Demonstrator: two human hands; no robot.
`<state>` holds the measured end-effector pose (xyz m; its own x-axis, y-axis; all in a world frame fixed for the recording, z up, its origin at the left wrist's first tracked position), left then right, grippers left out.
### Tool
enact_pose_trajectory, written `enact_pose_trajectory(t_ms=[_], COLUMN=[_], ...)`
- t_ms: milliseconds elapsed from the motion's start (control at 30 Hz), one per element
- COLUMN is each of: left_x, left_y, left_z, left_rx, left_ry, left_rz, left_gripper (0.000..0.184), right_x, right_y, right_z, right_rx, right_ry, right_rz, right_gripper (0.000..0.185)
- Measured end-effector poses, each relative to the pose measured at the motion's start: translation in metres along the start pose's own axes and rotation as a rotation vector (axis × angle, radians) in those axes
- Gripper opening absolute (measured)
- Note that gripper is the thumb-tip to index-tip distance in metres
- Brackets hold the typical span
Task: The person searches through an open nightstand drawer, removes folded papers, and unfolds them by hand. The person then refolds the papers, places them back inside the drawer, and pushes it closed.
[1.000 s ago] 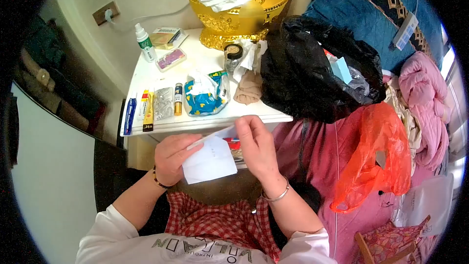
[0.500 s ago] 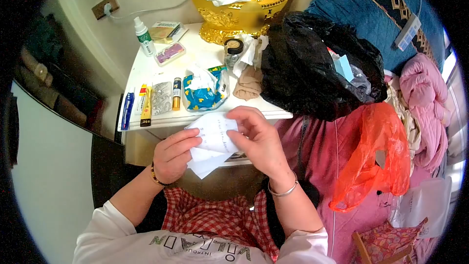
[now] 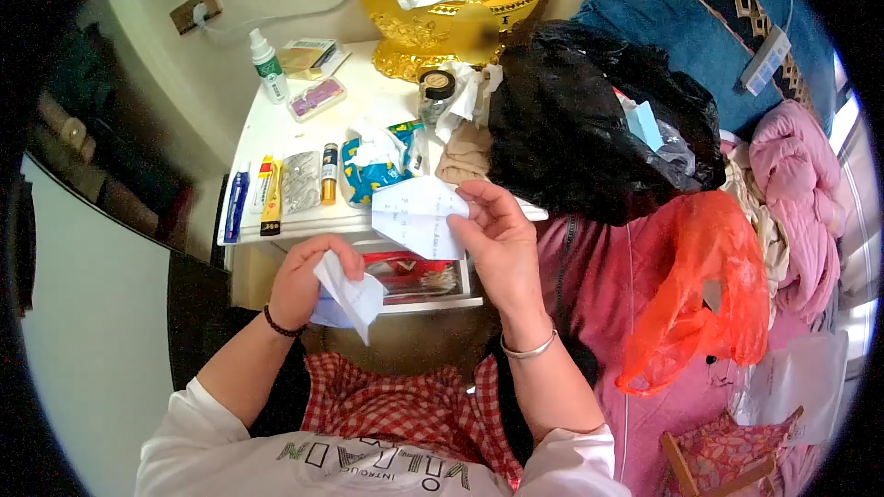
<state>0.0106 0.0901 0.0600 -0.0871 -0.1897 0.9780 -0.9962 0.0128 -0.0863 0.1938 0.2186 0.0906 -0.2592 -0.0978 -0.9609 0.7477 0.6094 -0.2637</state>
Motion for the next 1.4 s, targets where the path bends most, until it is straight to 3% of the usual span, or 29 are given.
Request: enact_pose_trajectory(t_ms=[67,233,300,467,533,600,733,800,900,1133,1200,1400], left_x=[0.002,-0.004,-0.009,-0.002,-0.004,-0.008,-0.014,-0.014,-0.015,-0.015,-0.015,-0.011], left_y=[-0.005,-0.006,-0.006,-0.014,-0.015,-0.013,-0.014,-0.015,-0.019,-0.016,-0.014,-0.014], left_z=[-0.002,-0.003,-0.002,-0.004,-0.005,0.000,0.003,0.002,-0.001,0.004,0.005,0.004], left_rx=[0.055,0.048,0.045,0.111,0.055,0.055,0.122,0.235,0.335,0.264,0.141,0.222], left_ry=[0.228,0.264,0.398,0.407,0.337,0.428,0.469,0.335,0.332,0.433,0.475,0.465], left_rz=[0.201,0.309,0.442,0.205,0.022,0.099,0.271,0.358,0.377,0.392,0.383,0.265], left_gripper=[0.021,0.025,0.029,0.037,0.032,0.026,0.024,0.026,0.022,0.022,0.026,0.023], right_x=[0.002,0.007,0.008,0.014,0.010,0.006,0.019,0.024,0.030,0.033,0.031,0.028], right_y=[-0.001,-0.001,-0.004,-0.010,-0.017,-0.023,-0.018,-0.017,-0.027,-0.010,-0.012,-0.017], right_z=[0.000,0.000,0.000,0.003,0.006,0.007,0.003,0.003,0.008,0.002,0.003,0.003], right_rx=[0.015,0.003,-0.026,-0.151,-0.267,-0.334,-0.231,-0.189,-0.208,-0.038,-0.016,-0.031], right_ry=[-0.048,-0.075,-0.074,-0.071,-0.152,-0.137,-0.156,-0.191,-0.286,-0.219,-0.212,-0.199], right_rz=[-0.015,0.008,0.011,0.019,0.169,0.195,0.158,0.141,0.117,0.190,0.190,0.150], right_gripper=[0.036,0.036,0.037,0.039,0.043,0.043,0.041,0.038,0.020,0.015,0.016,0.016])
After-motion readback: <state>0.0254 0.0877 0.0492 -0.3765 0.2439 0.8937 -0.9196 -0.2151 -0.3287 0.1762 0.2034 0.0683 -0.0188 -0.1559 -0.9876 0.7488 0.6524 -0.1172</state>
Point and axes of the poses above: each hand's wrist, its own z-axis away from the middle knuckle, its own y-axis out of the back of the hand, x = y × z, the point moved 4 cm from there along -z, towards the middle knuckle, and after that the axes turned 9 degrees about -x, right-handed, at the moved point
